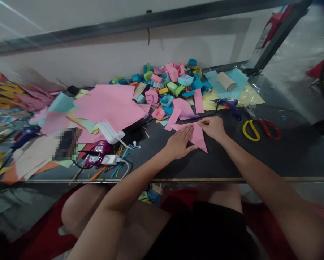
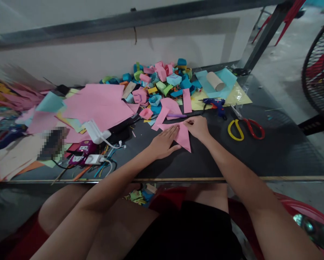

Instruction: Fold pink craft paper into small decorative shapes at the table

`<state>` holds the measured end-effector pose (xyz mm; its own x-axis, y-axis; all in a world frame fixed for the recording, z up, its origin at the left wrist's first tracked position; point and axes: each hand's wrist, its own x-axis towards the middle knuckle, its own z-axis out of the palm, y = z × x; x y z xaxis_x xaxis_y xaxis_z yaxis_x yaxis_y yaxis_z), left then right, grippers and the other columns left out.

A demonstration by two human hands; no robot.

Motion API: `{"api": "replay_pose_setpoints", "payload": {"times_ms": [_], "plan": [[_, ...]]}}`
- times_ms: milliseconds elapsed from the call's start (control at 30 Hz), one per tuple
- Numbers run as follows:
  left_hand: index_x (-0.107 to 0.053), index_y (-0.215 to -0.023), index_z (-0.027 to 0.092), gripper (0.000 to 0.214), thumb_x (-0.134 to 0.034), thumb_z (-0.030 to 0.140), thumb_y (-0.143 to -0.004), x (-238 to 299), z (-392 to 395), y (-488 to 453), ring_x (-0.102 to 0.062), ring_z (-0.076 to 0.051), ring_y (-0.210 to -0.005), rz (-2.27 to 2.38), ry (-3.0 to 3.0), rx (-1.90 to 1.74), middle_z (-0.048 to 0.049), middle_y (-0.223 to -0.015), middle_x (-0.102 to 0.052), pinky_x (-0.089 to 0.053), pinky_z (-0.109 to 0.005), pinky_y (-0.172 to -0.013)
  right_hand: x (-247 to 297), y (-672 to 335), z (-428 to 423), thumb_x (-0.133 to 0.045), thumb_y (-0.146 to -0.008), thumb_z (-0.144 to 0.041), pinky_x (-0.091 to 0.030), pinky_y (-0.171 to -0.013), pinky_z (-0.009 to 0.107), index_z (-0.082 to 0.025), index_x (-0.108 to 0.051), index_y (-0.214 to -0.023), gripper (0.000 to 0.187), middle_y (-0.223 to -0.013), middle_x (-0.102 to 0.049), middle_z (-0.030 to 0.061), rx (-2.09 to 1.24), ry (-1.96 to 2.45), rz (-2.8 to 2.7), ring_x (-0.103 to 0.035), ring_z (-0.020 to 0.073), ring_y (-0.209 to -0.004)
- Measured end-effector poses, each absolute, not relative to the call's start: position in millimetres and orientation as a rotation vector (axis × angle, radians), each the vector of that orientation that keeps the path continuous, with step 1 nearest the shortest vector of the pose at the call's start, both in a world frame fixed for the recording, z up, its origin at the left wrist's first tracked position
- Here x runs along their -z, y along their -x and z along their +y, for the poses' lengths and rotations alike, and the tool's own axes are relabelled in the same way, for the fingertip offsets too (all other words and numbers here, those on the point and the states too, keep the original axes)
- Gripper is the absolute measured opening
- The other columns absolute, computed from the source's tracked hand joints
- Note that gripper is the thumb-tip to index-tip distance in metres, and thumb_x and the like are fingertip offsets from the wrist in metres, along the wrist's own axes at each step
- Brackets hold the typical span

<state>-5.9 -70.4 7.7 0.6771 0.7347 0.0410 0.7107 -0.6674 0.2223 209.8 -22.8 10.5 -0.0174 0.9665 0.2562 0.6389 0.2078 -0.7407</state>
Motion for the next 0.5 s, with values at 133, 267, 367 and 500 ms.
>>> {"api": "replay_pose_setpoints", "payload": {"times_ms": [133,267,367,500], "plan": [[-0.032,-0.158,0.008,0.088,-0.019,0.072,-0.099,-17,-88,20,-0.031,-0.027,-0.155,1.312,-2.682,-0.158,-0.0178,-0.165,-0.033,-0.026,-0.041,-0.129,-11,-208,-24,-0.071,-0.082,-0.023,-0.061,-0.077,0.035,-0.021,-0.083,-0.081,0.011,-0.086,-0.082,0.0053,-0.523,1.515,-1.766,-0.078,0.0236,-0.078],[-0.044,-0.153,0.011,0.076,-0.023,0.065,-0.103,-19,-87,26,-0.039,-0.026,-0.152,1.397,-2.643,-0.173,-0.0155,-0.161,-0.042,-0.031,-0.043,-0.127,-12,-205,-25,-0.072,-0.082,-0.023,-0.061,-0.077,0.034,-0.021,-0.083,-0.081,0.011,-0.085,-0.082,0.0050,-0.522,1.504,-1.784,-0.078,0.0236,-0.079],[-0.047,-0.150,0.009,0.067,-0.026,0.054,-0.106,-16,-84,26,-0.042,-0.026,-0.150,1.464,-2.595,-0.232,-0.0159,-0.159,-0.046,-0.035,-0.044,-0.125,-12,-202,-27,-0.071,-0.083,-0.023,-0.061,-0.078,0.034,-0.021,-0.083,-0.081,0.012,-0.086,-0.082,0.0045,-0.525,1.497,-1.778,-0.078,0.0234,-0.080],[-0.052,-0.145,0.004,0.057,-0.024,0.036,-0.108,-12,-74,32,-0.047,-0.027,-0.146,1.528,-2.552,-0.325,-0.0183,-0.154,-0.051,-0.039,-0.044,-0.122,-12,-203,-26,-0.071,-0.081,-0.020,-0.061,-0.081,0.036,-0.023,-0.082,-0.079,0.012,-0.086,-0.082,0.0027,-0.508,1.508,-1.807,-0.078,0.0233,-0.081]]}}
